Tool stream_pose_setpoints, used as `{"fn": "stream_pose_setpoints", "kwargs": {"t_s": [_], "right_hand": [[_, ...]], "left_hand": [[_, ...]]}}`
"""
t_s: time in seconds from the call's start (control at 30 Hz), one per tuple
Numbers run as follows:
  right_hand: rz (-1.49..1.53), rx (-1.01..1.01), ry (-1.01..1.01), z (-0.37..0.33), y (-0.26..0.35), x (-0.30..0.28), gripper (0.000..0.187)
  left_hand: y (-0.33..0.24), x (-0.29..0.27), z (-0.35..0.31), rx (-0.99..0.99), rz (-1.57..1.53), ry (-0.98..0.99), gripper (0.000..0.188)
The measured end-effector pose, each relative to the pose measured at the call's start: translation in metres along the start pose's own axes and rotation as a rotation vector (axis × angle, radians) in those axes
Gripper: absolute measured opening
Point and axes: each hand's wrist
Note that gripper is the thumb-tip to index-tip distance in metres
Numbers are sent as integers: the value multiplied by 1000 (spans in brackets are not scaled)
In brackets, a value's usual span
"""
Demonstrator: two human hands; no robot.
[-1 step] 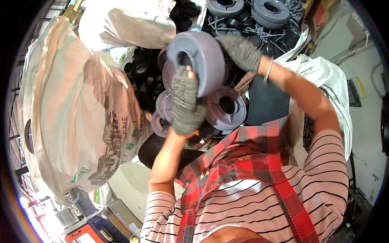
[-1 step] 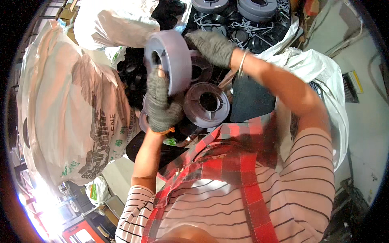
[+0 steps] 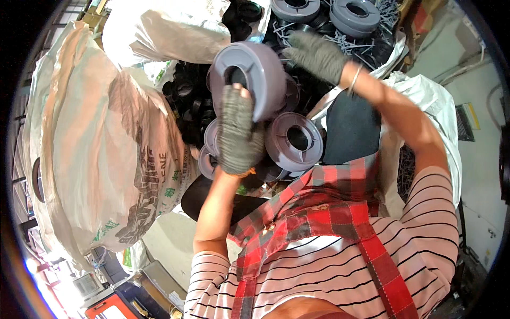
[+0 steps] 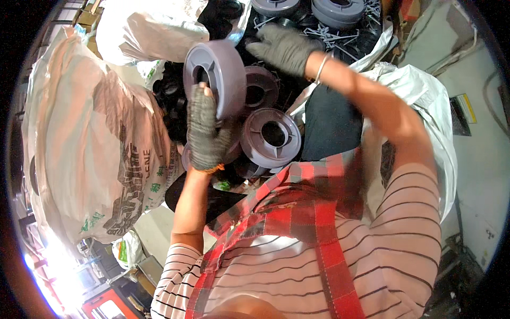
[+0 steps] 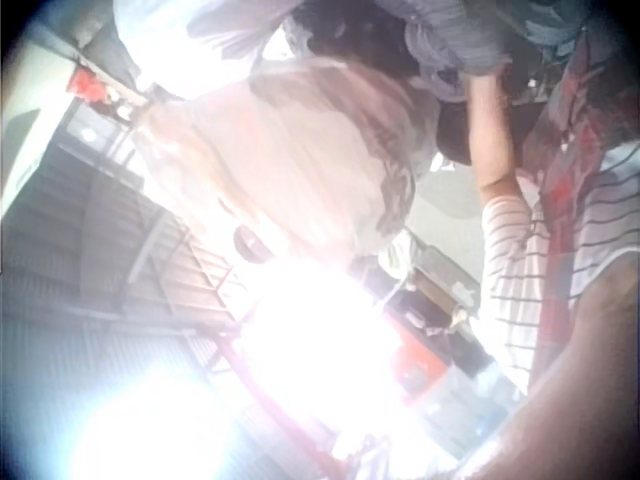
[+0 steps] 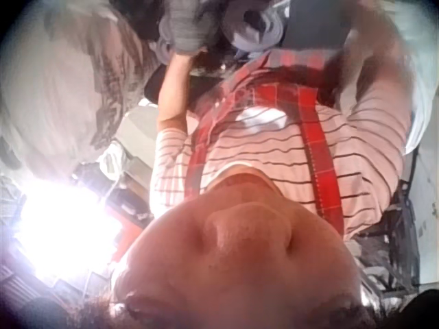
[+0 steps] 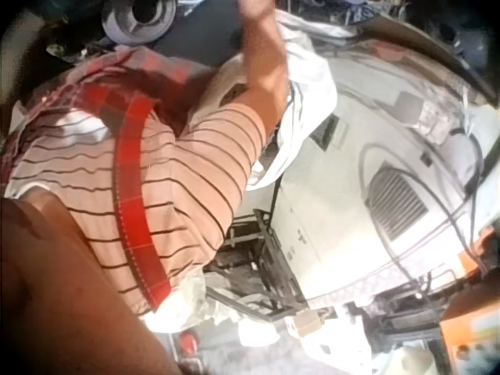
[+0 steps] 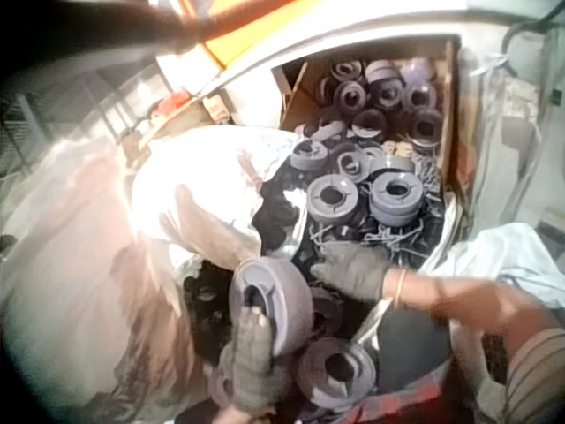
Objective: The person picks up gray plastic rings from a large white sack and places them into a stack on a nearby surface. They repeatedly reach into the sack, retrieve one or more rings, and add them to the growing pile while wearing gloves and an apron.
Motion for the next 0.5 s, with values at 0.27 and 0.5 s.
{"fn": "stream_pose_setpoints", "kwargs": {"t_s": [0.27, 0.5], "right_hand": [[-968, 272, -119, 82, -158, -94, 60], [-1026, -164, -702, 64, -111, -71, 53]], "left_hand": [[-5, 2, -16, -443, -409, -55, 66], [-20, 25, -2, -862, -1054, -77, 56]]}}
Point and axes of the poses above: each hand's wrist, its own z-axis towards the middle knuckle, its own x-axis out of the palm, y = z × x, and after that the axes turned 6 degrees about -y, right-handed
